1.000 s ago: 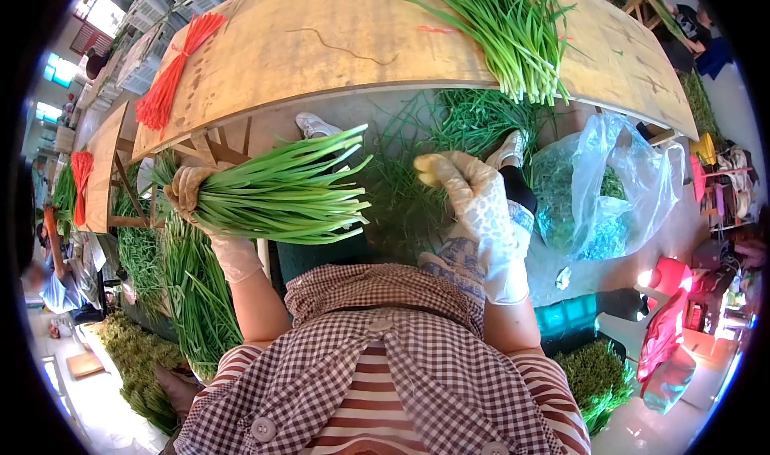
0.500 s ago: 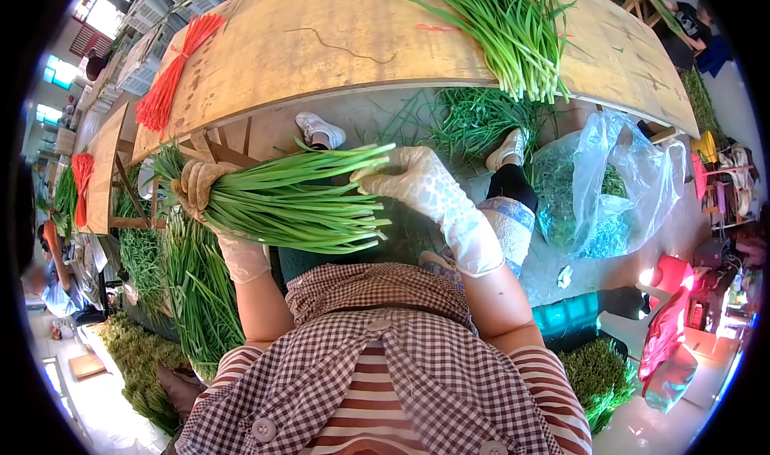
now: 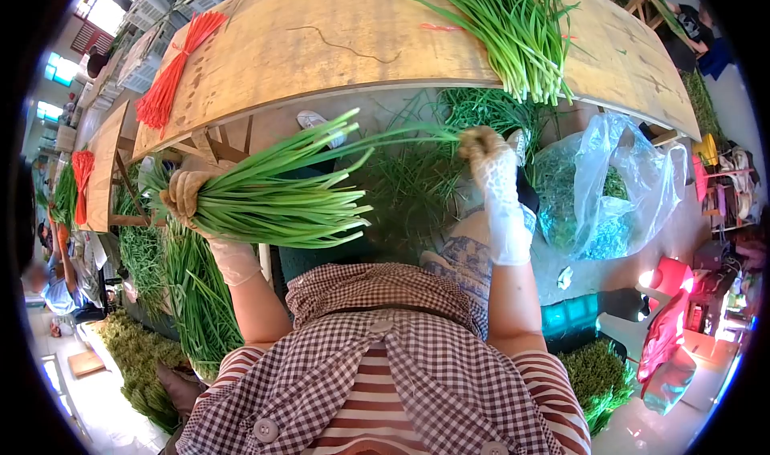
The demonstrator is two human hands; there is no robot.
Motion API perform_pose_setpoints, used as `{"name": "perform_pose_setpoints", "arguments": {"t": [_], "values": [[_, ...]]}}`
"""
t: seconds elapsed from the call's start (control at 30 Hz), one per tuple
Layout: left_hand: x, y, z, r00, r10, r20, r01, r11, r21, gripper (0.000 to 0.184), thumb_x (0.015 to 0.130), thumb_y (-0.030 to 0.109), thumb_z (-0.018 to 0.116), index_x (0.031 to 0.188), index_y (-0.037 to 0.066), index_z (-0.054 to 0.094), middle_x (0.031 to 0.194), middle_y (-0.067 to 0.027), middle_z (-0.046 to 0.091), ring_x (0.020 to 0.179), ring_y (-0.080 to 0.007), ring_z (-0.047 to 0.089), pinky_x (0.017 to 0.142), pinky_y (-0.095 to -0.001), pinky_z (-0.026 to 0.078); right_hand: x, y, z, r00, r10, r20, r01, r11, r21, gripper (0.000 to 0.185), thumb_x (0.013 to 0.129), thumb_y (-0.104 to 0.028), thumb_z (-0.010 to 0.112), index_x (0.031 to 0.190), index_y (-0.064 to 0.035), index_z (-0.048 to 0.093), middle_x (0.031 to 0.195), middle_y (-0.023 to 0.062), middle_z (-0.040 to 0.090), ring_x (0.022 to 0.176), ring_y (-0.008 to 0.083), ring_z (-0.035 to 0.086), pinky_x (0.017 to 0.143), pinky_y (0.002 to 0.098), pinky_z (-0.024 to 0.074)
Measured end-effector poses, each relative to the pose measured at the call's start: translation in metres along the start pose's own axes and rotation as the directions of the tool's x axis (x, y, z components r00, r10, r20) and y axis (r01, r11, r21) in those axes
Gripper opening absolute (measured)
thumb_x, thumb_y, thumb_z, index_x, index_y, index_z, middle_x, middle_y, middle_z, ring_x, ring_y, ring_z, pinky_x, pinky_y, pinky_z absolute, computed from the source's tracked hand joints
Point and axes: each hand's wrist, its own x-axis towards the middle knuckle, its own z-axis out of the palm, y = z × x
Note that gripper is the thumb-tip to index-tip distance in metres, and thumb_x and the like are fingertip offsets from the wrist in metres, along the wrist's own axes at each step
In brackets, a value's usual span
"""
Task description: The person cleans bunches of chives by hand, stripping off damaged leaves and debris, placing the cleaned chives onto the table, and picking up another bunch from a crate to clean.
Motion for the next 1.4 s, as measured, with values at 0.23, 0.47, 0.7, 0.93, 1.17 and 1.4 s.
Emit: {"name": "perform_pose_setpoints", "arguments": {"t": [0.23, 0.47, 0.7, 0.93, 1.17, 1.4], "values": [[0.000, -0.016, 0.007, 0.998, 0.034, 0.052, -0.030, 0.997, -0.069, 0.031, 0.089, 0.009, 0.058, 0.062, 0.014, 0.041, 0.049, 0.0023, 0.046, 0.042, -0.0084, 0.044, 0.050, -0.0221, 0.043, -0.041, -0.040, 0.006, 0.927, -0.021, 0.374, 0.020, 1.000, 0.009, 0.022, 0.089, -0.010, 0.064, 0.109, -0.0030, 0.069, 0.103, 0.0118, 0.071, 0.091, 0.0165, 0.066, 0.085, 0.0289, 0.0525], [0.005, -0.025, -0.004, 0.994, -0.024, 0.104, 0.034, 0.995, -0.095, 0.031, 0.087, 0.009, 0.059, 0.062, 0.014, 0.042, 0.048, 0.0026, 0.045, 0.043, -0.0097, 0.045, 0.048, -0.0227, 0.043, -0.080, -0.079, 0.058, 0.805, 0.066, 0.590, -0.010, 0.995, -0.098, 0.024, 0.084, -0.019, 0.072, 0.100, -0.0005, 0.071, 0.093, 0.0126, 0.071, 0.086, 0.0166, 0.066, 0.080, 0.0288, 0.0517], [0.000, -0.017, -0.004, 0.999, -0.015, 0.038, 0.017, 0.999, -0.041, 0.031, 0.086, 0.009, 0.060, 0.062, 0.013, 0.042, 0.050, 0.0020, 0.046, 0.042, -0.0097, 0.044, 0.048, -0.0221, 0.043, -0.076, -0.063, 0.042, 0.866, -0.079, 0.493, 0.174, 0.973, -0.151, 0.015, 0.088, -0.014, 0.062, 0.094, -0.0027, 0.069, 0.093, 0.0134, 0.069, 0.089, 0.0233, 0.066, 0.081, 0.0338, 0.0520], [0.002, -0.013, 0.008, 0.997, 0.031, 0.067, -0.031, 1.000, -0.005, 0.031, 0.085, 0.007, 0.061, 0.063, 0.014, 0.041, 0.049, 0.0026, 0.046, 0.043, -0.0088, 0.043, 0.048, -0.0212, 0.042, -0.049, -0.020, -0.020, 0.994, -0.110, 0.023, 0.106, 0.855, -0.508, 0.025, 0.084, -0.011, 0.069, 0.107, -0.0031, 0.068, 0.097, 0.0096, 0.071, 0.089, 0.0206, 0.067, 0.081, 0.0298, 0.0533], [0.002, -0.015, -0.003, 1.000, -0.017, 0.011, 0.016, 0.999, 0.046, 0.030, 0.085, 0.008, 0.062, 0.064, 0.014, 0.041, 0.049, 0.0031, 0.045, 0.043, -0.0089, 0.044, 0.047, -0.0213, 0.042, -0.108, -0.076, 0.055, 0.692, -0.587, 0.420, 0.661, 0.749, -0.042, 0.020, 0.081, -0.010, 0.071, 0.100, -0.0043, 0.069, 0.092, 0.0093, 0.071, 0.080, 0.0232, 0.069, 0.072, 0.0307, 0.0566], [0.000, -0.004, 0.000, 0.999, 0.032, 0.044, -0.030, 0.999, -0.036, 0.029, 0.087, 0.009, 0.060, 0.065, 0.013, 0.042, 0.050, 0.0034, 0.045, 0.044, -0.0083, 0.044, 0.047, -0.0208, 0.043, -0.074, -0.040, 0.031, 0.831, -0.503, 0.235, 0.550, 0.683, -0.481, 0.015, 0.091, -0.017, 0.060, 0.090, -0.0041, 0.067, 0.082, 0.0125, 0.068, 0.074, 0.0293, 0.067, 0.066, 0.0383, 0.0547]]}}
